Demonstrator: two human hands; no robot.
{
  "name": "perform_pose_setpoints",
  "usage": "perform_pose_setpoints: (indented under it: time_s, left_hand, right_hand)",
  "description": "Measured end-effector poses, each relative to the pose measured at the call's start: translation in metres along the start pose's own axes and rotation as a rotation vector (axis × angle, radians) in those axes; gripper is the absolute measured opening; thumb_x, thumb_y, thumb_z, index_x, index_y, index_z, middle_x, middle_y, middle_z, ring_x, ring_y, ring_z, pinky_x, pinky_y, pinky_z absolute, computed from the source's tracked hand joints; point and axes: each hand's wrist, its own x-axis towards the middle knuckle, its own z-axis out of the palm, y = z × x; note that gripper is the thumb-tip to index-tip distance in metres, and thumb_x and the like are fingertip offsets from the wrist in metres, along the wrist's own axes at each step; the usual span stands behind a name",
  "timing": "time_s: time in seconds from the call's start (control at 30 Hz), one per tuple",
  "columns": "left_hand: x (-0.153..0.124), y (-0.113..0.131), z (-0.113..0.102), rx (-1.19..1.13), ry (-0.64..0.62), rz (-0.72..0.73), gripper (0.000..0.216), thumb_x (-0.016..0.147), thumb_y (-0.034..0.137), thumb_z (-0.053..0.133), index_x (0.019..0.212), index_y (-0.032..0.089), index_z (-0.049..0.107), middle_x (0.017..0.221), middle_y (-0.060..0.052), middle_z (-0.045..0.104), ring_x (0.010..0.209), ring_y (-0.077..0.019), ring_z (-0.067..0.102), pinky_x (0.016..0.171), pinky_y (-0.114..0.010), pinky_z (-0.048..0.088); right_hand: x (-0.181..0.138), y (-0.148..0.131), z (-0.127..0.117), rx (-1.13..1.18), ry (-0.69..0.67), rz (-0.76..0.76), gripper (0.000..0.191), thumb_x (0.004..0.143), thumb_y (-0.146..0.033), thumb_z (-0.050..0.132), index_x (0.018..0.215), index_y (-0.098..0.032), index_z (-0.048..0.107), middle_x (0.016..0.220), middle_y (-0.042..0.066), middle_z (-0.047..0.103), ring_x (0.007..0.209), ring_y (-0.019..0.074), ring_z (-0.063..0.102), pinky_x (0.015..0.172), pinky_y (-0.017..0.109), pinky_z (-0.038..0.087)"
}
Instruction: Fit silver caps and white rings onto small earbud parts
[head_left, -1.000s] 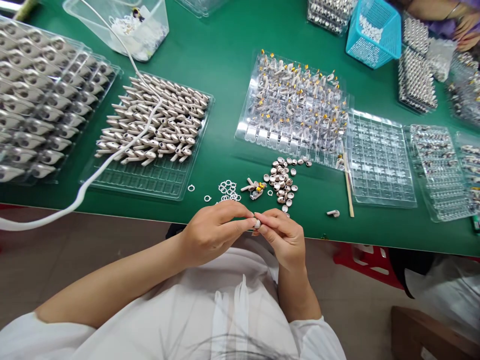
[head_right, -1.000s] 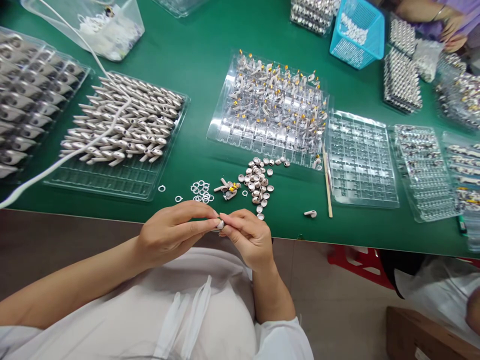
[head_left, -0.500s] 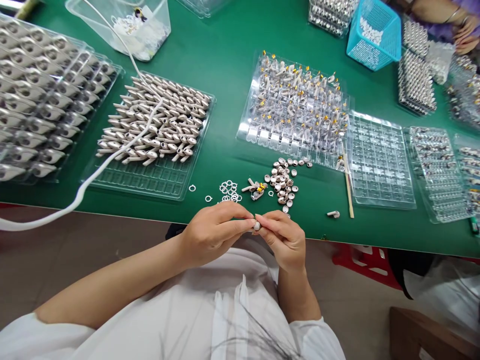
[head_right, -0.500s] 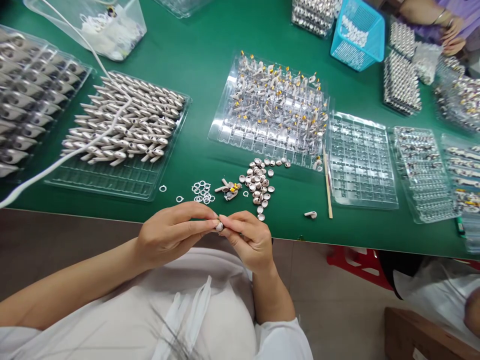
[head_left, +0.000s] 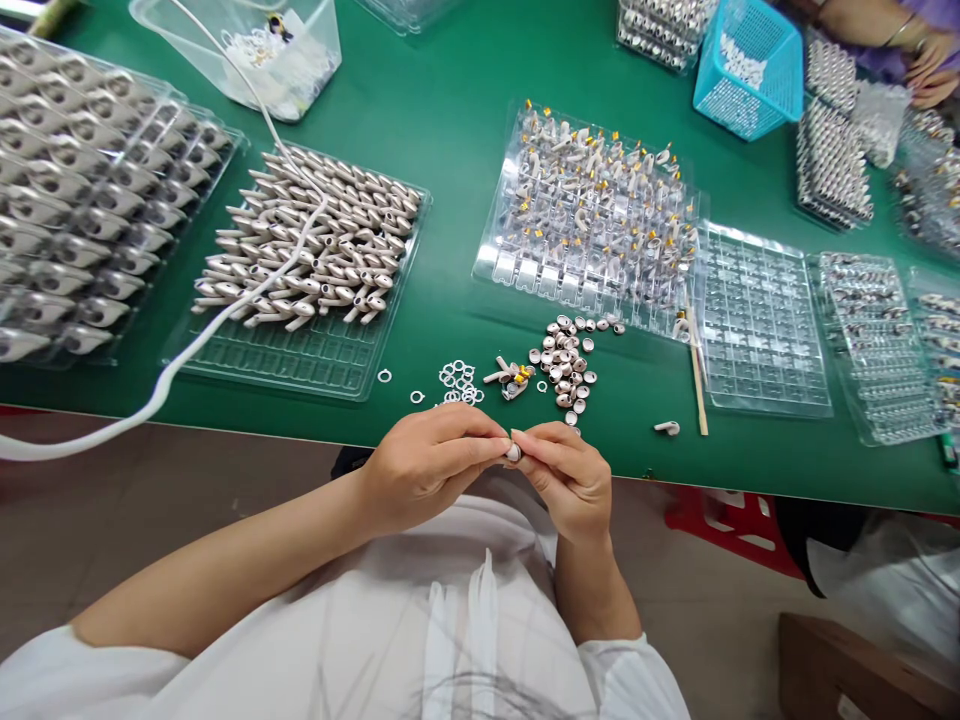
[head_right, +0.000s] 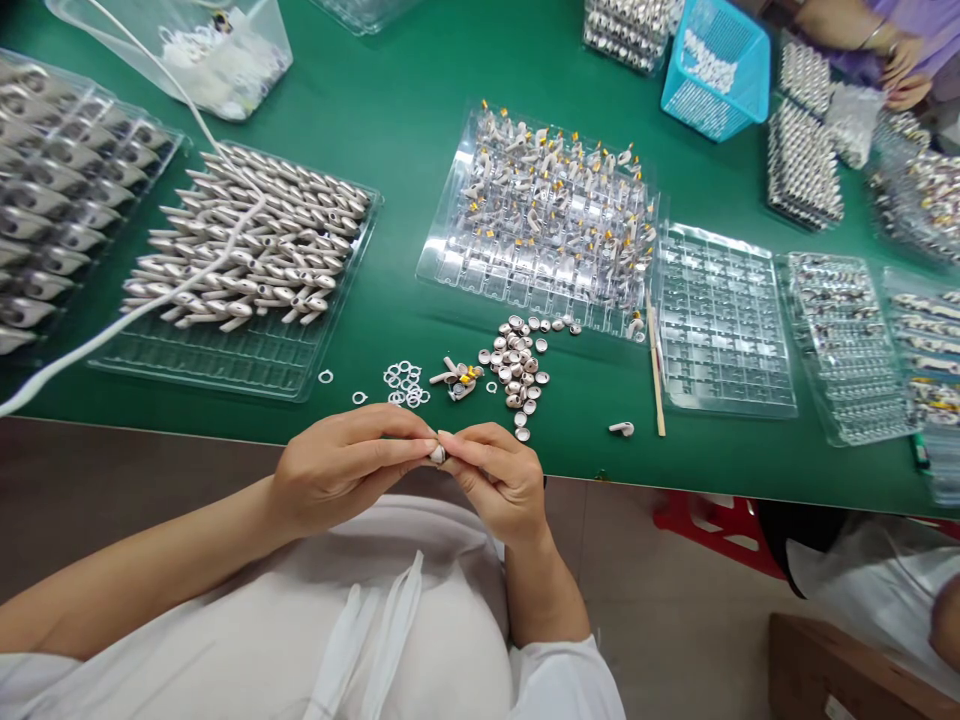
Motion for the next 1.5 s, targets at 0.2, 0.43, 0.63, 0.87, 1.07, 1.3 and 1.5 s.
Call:
perform_pose_setpoints:
  time_s: [0.2, 0.43, 0.63, 0.87, 1.07, 1.3, 1.5]
  left_hand:
    - [-0.0007, -0.0015, 0.0003, -0.004, -0.012, 0.009, 0.017, 0.091, 0.007, 0.057, 0.103, 0.016, 0.066, 0.089, -0.009, 0.073, 0.081, -0.0148, 0.068, 0.07, -0.025, 0.058]
    - [-0.0001, -0.0025, -0.0025, -0.004, -0.016, 0.015, 0.017, 0.09, 0.005, 0.057, 0.101, 0.013, 0.067, 0.089, -0.011, 0.072, 0.082, -0.016, 0.068, 0.071, -0.026, 0.058]
    - [0.0007, -0.003, -0.0025, -0.048, -0.012, -0.005, 0.018, 0.089, 0.005, 0.057, 0.101, 0.015, 0.067, 0.089, -0.009, 0.072, 0.081, -0.0148, 0.068, 0.072, -0.025, 0.058]
    - [0.0015, -0.0033, -0.0034, -0.007, -0.024, 0.013, 0.017, 0.092, 0.008, 0.054, 0.1, 0.015, 0.067, 0.087, -0.009, 0.072, 0.08, -0.0148, 0.068, 0.07, -0.025, 0.058]
    - [0.0013, -0.0036, -0.0023, -0.006, -0.011, 0.006, 0.016, 0.092, 0.009, 0.054, 0.1, 0.015, 0.067, 0.087, -0.01, 0.072, 0.079, -0.015, 0.068, 0.07, -0.024, 0.058]
    - [-0.0038, -0.0059, 0.0012, 0.013, 0.015, 0.002, 0.016, 0.089, 0.006, 0.058, 0.1, 0.013, 0.067, 0.088, -0.011, 0.072, 0.081, -0.0162, 0.068, 0.071, -0.026, 0.058]
    - [-0.0064, -0.0045, 0.004, 0.008, 0.047, -0.015, 0.018, 0.088, 0.004, 0.058, 0.1, 0.014, 0.064, 0.089, -0.01, 0.072, 0.082, -0.0158, 0.068, 0.072, -0.027, 0.058]
  right_hand:
    - [-0.0016, 0.0016, 0.0027, 0.077, 0.013, 0.071, 0.032, 0.087, -0.019, 0.067, 0.114, -0.036, 0.072, 0.096, 0.002, 0.071, 0.076, 0.0152, 0.069, 0.067, 0.029, 0.061]
    - [0.0001, 0.0015, 0.0031, 0.119, -0.01, 0.064, 0.035, 0.086, -0.015, 0.068, 0.114, -0.037, 0.071, 0.096, 0.002, 0.07, 0.077, 0.015, 0.07, 0.068, 0.028, 0.061]
    - [0.0025, -0.0007, 0.003, 0.102, -0.01, 0.049, 0.034, 0.086, -0.017, 0.069, 0.113, -0.037, 0.072, 0.096, 0.002, 0.072, 0.077, 0.0149, 0.07, 0.069, 0.028, 0.061]
    - [0.0027, 0.001, 0.0028, 0.087, -0.023, 0.063, 0.031, 0.088, -0.018, 0.066, 0.114, -0.033, 0.072, 0.093, 0.003, 0.071, 0.077, 0.0145, 0.069, 0.066, 0.027, 0.061]
    - [0.0041, 0.0004, 0.0033, 0.054, -0.011, 0.037, 0.029, 0.088, -0.019, 0.066, 0.113, -0.032, 0.072, 0.091, 0.003, 0.072, 0.076, 0.0151, 0.069, 0.065, 0.028, 0.061]
    - [0.0047, 0.0003, 0.0044, 0.018, -0.008, 0.004, 0.032, 0.088, -0.015, 0.065, 0.114, -0.032, 0.072, 0.091, 0.003, 0.071, 0.079, 0.0149, 0.069, 0.067, 0.028, 0.06]
    - [0.0022, 0.0008, 0.0053, -0.029, -0.01, -0.026, 0.037, 0.088, -0.01, 0.064, 0.118, -0.031, 0.07, 0.099, 0.004, 0.07, 0.08, 0.0141, 0.07, 0.065, 0.025, 0.06]
